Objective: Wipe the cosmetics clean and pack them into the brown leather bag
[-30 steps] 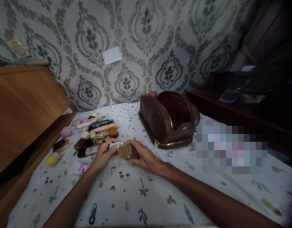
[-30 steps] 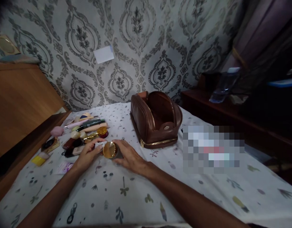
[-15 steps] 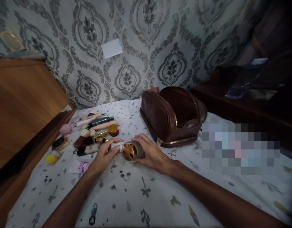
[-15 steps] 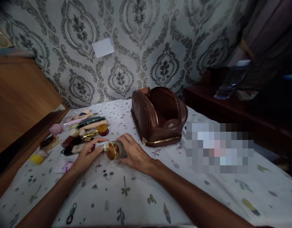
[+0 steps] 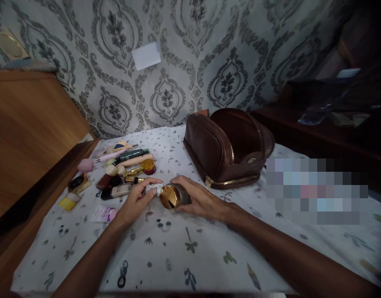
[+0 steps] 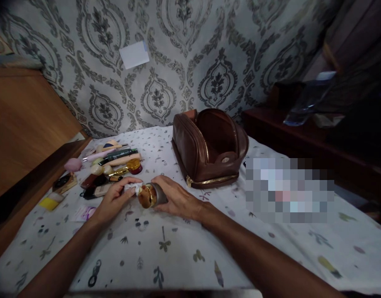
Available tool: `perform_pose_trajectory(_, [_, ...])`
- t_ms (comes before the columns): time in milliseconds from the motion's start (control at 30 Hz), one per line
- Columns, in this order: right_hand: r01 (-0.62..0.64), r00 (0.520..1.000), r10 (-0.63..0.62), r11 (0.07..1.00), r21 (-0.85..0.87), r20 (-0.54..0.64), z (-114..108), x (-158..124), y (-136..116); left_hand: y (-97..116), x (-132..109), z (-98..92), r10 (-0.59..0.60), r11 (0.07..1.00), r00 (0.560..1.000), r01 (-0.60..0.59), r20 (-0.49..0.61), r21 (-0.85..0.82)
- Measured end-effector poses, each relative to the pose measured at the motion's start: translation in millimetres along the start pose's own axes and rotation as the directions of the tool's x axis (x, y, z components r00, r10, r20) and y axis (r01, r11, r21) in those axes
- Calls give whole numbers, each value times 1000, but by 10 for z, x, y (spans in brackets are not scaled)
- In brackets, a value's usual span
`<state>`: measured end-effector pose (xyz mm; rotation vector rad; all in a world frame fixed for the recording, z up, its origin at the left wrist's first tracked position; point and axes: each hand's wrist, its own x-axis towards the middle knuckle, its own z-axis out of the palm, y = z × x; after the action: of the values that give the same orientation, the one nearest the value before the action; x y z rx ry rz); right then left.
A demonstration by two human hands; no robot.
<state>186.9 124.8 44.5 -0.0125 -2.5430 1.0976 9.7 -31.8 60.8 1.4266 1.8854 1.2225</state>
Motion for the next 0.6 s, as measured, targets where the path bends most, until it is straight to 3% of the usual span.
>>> perform_pose_trajectory(267, [124, 991, -107, 967, -223, 86, -92, -14, -46, -34, 29, 4, 19, 999, 1000, -19, 2, 43])
perform_pose_trajectory(600, [162, 986, -145, 938, -306, 75, -21, -16, -37, -25, 46, -4, 29, 999, 1000, -29, 12, 37])
